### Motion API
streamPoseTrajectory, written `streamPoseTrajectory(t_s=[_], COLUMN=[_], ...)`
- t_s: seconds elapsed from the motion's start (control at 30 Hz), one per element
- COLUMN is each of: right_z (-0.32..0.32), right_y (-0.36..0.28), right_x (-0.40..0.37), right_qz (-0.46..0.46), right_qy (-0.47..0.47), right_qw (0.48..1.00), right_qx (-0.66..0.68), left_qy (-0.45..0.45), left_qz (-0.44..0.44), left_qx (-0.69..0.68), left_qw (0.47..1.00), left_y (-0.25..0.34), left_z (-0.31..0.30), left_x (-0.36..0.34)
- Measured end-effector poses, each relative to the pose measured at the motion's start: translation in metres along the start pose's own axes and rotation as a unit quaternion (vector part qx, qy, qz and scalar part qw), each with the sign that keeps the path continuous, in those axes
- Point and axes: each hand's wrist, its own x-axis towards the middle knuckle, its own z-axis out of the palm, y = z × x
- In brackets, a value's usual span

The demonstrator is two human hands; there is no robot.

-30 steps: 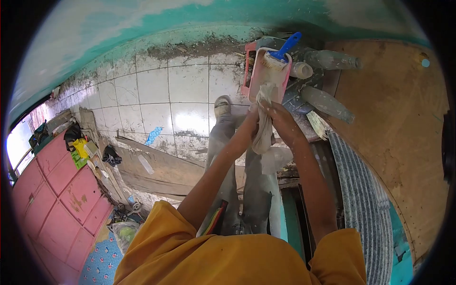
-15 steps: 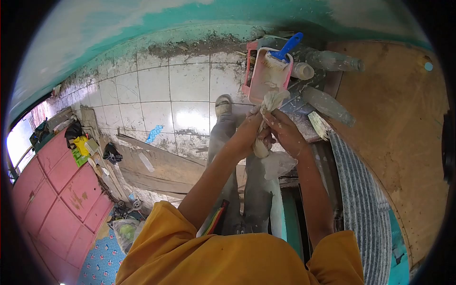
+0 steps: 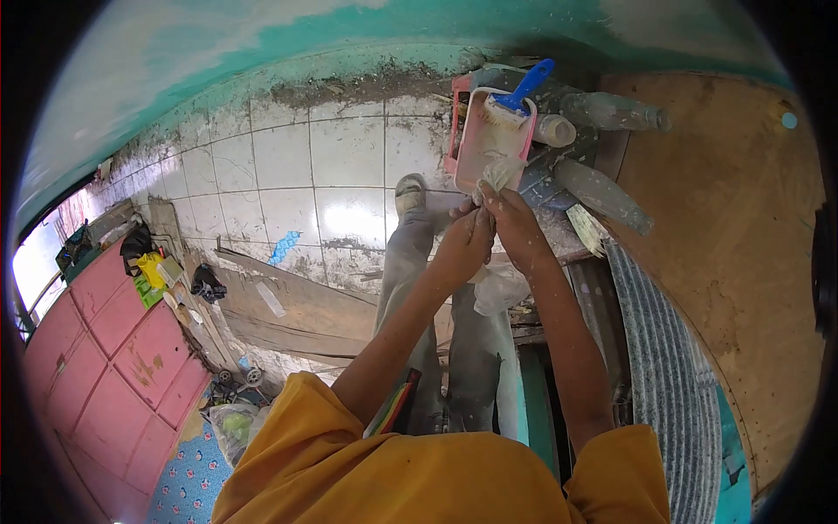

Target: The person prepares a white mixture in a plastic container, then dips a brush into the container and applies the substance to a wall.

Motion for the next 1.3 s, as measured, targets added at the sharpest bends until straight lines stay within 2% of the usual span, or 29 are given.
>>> streamPoseTrajectory(t_s=[0.1,0.17,0.27,0.5,0.57,0.6,0.63,0.67,0.7,0.77,0.8,0.87,1.0,1.07,1.1,1.13,1.17,1.2,1.27,1.3], right_z=[-0.001,-0.002,-0.002,-0.005,-0.009,-0.009,-0.008,-0.009,-0.011,-0.017,-0.015,-0.010,-0.013,-0.012,-0.008,-0.003,0.000,0.000,-0.003,0.000], right_y=[0.009,0.011,0.007,0.008,0.011,0.010,0.007,0.005,0.007,0.013,0.011,0.002,0.012,0.011,0.010,0.007,0.005,0.007,0.015,0.009], right_x=[0.010,0.015,0.019,0.027,0.028,0.026,0.023,0.022,0.023,0.024,0.021,0.011,0.004,-0.001,-0.005,-0.009,-0.011,-0.010,-0.007,-0.010], right_qz=[-0.025,0.005,0.009,0.019,0.019,0.020,0.043,0.065,0.064,0.073,0.073,0.039,0.033,0.049,0.050,0.015,-0.021,-0.021,-0.028,-0.027], right_qy=[0.013,0.026,0.036,0.047,0.008,0.009,0.008,0.007,0.008,-0.101,-0.101,-0.125,-0.160,-0.110,-0.109,-0.052,0.005,0.004,-0.039,-0.039], right_qw=[0.999,0.998,0.998,0.998,0.996,0.996,0.993,0.989,0.989,0.978,0.978,0.972,0.968,0.989,0.989,0.998,0.998,0.998,0.993,0.993], right_qx=[0.043,0.049,0.050,0.033,0.084,0.082,0.109,0.135,0.136,0.168,0.168,0.195,0.189,0.087,0.088,0.016,-0.056,-0.057,-0.104,-0.104], left_qy=[0.015,0.036,0.048,0.060,0.014,0.014,-0.025,-0.063,-0.064,-0.051,-0.050,-0.075,-0.088,-0.010,-0.009,0.061,0.127,0.128,0.107,0.106], left_qz=[-0.008,0.061,0.084,0.082,-0.016,-0.016,-0.069,-0.119,-0.120,-0.168,-0.168,-0.127,-0.099,-0.096,-0.096,0.036,0.166,0.167,0.117,0.117], left_qx=[0.022,0.092,0.133,0.137,0.009,0.007,-0.148,-0.299,-0.298,-0.322,-0.323,-0.397,-0.388,-0.261,-0.261,-0.053,0.158,0.158,0.368,0.367], left_qw=[1.000,0.993,0.986,0.985,1.000,1.000,0.986,0.945,0.945,0.930,0.930,0.906,0.912,0.961,0.960,0.996,0.965,0.965,0.916,0.917], left_y=[-0.001,-0.006,-0.010,-0.010,-0.013,-0.004,0.016,0.031,0.037,0.043,0.036,0.015,0.014,0.017,0.011,0.004,-0.003,0.000,0.016,0.021], left_z=[0.003,0.003,0.003,0.006,0.005,0.003,-0.001,-0.004,-0.007,-0.011,-0.015,-0.025,-0.027,-0.022,-0.019,-0.016,-0.015,-0.014,-0.010,-0.010], left_x=[-0.003,-0.002,-0.002,-0.006,-0.004,-0.006,-0.009,-0.011,-0.013,-0.017,-0.017,-0.010,-0.004,0.000,0.001,0.004,0.005,0.002,-0.008,-0.010])
